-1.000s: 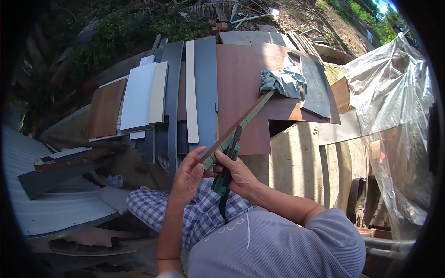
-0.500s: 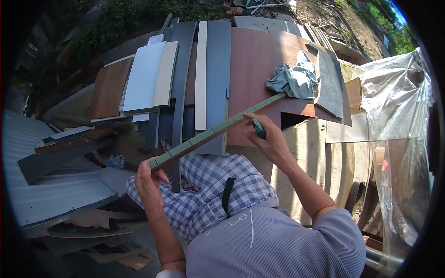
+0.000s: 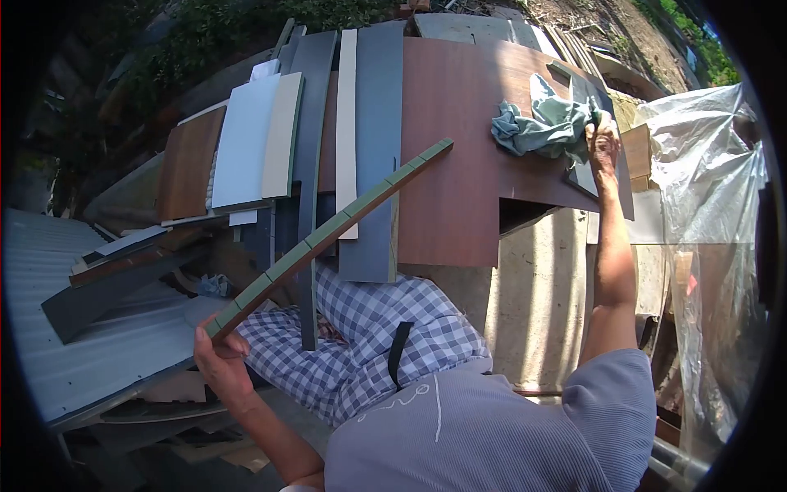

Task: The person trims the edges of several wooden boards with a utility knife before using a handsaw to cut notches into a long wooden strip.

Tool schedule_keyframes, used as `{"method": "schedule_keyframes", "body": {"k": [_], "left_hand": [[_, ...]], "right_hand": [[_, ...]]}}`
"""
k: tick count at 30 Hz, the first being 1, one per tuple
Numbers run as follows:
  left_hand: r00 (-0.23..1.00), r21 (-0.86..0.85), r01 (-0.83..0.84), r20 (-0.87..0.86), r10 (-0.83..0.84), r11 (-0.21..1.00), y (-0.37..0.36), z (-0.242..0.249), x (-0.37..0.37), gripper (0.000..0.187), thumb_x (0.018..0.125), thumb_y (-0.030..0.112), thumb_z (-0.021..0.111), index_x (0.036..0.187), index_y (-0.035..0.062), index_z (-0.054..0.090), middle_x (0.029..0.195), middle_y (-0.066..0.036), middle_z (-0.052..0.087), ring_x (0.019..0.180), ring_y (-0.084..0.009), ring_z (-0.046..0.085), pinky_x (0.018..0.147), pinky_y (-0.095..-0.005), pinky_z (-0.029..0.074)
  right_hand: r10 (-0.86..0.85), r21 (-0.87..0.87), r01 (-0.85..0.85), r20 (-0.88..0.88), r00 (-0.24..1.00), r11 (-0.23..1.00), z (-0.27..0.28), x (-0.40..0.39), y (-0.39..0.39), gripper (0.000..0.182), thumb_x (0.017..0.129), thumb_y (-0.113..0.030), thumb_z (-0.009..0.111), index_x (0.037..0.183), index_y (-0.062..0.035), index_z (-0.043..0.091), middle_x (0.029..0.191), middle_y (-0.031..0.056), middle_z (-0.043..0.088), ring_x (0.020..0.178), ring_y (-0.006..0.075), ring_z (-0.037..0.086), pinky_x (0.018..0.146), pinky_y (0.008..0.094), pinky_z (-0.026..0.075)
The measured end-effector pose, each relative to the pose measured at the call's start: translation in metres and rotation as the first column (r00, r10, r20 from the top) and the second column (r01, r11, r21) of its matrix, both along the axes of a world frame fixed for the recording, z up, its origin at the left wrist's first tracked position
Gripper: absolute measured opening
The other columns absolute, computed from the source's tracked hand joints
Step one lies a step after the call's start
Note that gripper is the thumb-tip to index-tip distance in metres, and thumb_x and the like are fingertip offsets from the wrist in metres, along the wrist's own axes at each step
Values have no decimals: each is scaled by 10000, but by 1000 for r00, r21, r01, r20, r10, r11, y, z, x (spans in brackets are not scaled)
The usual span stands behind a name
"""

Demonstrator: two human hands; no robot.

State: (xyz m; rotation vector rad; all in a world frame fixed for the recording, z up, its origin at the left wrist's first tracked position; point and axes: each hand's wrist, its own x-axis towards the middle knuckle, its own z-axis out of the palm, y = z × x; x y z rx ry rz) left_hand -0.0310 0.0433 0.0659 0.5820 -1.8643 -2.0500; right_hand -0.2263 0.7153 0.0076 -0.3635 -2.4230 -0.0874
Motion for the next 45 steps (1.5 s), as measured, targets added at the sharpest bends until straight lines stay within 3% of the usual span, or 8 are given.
{"method": "schedule_keyframes", "body": {"k": [3, 7, 11, 12, 21, 26, 41, 45], "left_hand": [[999, 24, -35, -3, 35, 999, 7, -5, -4, 507, 962, 424, 421, 1021, -52, 584, 554, -45, 479, 502, -132, 453, 491, -260, 382], [1000, 101, -1, -12, 2, 995, 27, -25, -16, 495, 971, 409, 416, 1060, -51, 574, 610, -59, 529, 552, -140, 491, 545, -264, 421], [992, 218, 111, 40, -123, 970, 84, -31, -19, 430, 986, 338, 411, 1160, -43, 511, 723, -80, 587, 626, -133, 551, 603, -264, 465], [983, 275, 152, 54, -173, 949, 96, -34, -16, 404, 988, 302, 414, 1197, -36, 483, 767, -90, 607, 655, -131, 572, 624, -261, 479], [759, 424, 474, 247, -602, 772, 132, -65, 1, 446, 982, 234, 421, 1369, 12, 395, 942, -106, 662, 734, -111, 614, 680, -246, 496], [742, 460, 461, 268, -614, 759, 132, -70, 2, 426, 970, 216, 403, 1332, -6, 440, 960, -133, 650, 749, -130, 614, 671, -268, 502], [685, 473, 485, 318, -656, 736, 127, -73, -8, 431, 1009, 327, 410, 1287, 7, 490, 969, -120, 659, 759, -124, 613, 700, -265, 504], [668, 485, 507, 301, -681, 712, 131, -78, -7, 411, 1010, 324, 413, 1260, 12, 506, 964, -119, 661, 756, -124, 613, 707, -271, 505]], "right_hand": [[20, -14, -25, -264, 964, 1000, 50, 12, 73, 378, 869, -226, 622, 1192, -43, 548, 1100, 223, 610, 993, 394, 598, 826, 444, 484], [-219, -22, 241, 340, 914, 970, 84, 27, 43, 428, 851, -287, 663, 1230, -119, 559, 1081, 234, 615, 958, 387, 600, 836, 453, 479], [37, -244, 35, 286, 957, 969, 16, 27, -14, 456, 854, -326, 673, 1232, -96, 562, 1059, 251, 618, 992, 378, 597, 834, 453, 473], [320, -586, -52, 364, 875, 809, 17, 28, -53, 448, 864, -299, 664, 1226, -60, 555, 1085, 256, 607, 1002, 385, 592, 845, 447, 468], [238, -396, -34, 480, 844, 918, -46, -51, -121, 415, 861, -310, 639, 1152, -24, 562, 1065, 233, 627, 1021, 393, 605, 881, 475, 456], [-18, 7, 17, 546, 838, 1000, -137, -116, 45, 280, 859, -227, 558, 1090, -73, 592, 986, 228, 655, 883, 399, 649, 715, 475, 524], [4, -192, 48, 263, 965, 980, -12, -29, 85, 518, 858, -334, 655, 1313, -142, 498, 981, 182, 626, 899, 320, 626, 780, 433, 507], [415, -943, 216, 307, 856, 253, -7, 7, -67, 504, 886, -292, 625, 1297, -47, 468, 825, 62, 527, 730, 112, 533, 684, 306, 514]]}}
